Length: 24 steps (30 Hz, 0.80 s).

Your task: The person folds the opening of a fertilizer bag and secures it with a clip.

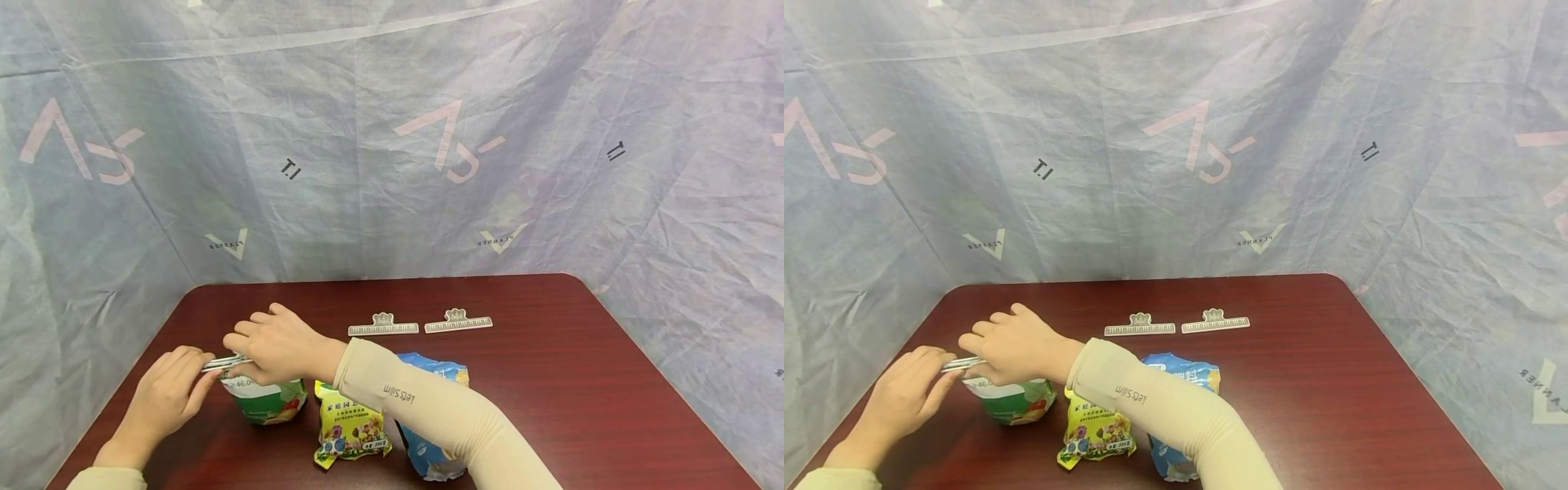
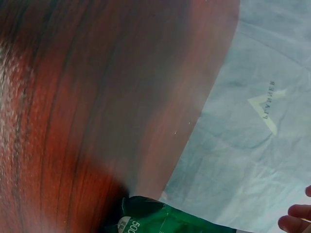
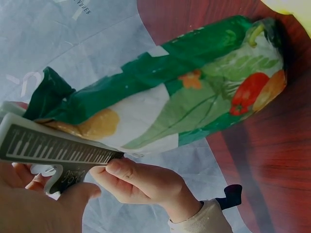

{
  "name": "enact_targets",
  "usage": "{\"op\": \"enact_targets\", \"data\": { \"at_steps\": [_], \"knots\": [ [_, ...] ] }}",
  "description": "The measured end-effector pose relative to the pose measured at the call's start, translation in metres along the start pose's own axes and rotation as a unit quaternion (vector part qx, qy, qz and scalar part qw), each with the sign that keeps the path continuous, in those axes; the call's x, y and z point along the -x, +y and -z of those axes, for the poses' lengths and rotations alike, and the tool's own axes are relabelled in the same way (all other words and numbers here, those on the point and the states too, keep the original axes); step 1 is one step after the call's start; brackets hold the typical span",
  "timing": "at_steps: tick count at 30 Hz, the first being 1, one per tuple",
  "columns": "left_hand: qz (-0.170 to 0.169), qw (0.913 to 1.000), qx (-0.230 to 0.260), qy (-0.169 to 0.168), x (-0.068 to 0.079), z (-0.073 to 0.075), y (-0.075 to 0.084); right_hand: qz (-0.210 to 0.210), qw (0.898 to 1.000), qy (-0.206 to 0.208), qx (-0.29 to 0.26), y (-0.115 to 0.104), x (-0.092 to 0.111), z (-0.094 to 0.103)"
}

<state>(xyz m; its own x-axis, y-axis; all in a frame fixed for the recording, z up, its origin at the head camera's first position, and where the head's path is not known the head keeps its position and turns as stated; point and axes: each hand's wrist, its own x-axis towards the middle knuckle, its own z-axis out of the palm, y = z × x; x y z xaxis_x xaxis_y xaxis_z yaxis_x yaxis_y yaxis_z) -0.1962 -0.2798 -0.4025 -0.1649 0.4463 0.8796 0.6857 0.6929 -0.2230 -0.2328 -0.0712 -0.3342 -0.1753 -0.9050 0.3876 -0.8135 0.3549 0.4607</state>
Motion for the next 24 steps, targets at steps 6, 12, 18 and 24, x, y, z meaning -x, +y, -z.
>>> {"op": "enact_targets", "data": {
  "at_steps": [6, 12, 18, 24],
  "knots": [
    [0.003, 1.0, 0.0, -0.006, 0.0, 0.001, 0.001, -0.003, 1.0, -0.004, 0.001, 0.0, 0.001, 0.002],
    [0.006, 0.9999, 0.0, -0.008, 0.001, 0.001, 0.001, -0.004, 1.0, -0.008, -0.003, 0.001, 0.003, 0.003],
    [0.011, 0.9999, -0.002, -0.012, 0.003, 0.002, 0.001, -0.008, 1.0, -0.011, 0.004, 0.001, 0.006, 0.004],
    [0.014, 0.9998, -0.003, -0.016, 0.003, 0.002, 0.001, -0.017, 1.0, -0.004, 0.004, 0.002, 0.011, 0.003]
  ]
}}
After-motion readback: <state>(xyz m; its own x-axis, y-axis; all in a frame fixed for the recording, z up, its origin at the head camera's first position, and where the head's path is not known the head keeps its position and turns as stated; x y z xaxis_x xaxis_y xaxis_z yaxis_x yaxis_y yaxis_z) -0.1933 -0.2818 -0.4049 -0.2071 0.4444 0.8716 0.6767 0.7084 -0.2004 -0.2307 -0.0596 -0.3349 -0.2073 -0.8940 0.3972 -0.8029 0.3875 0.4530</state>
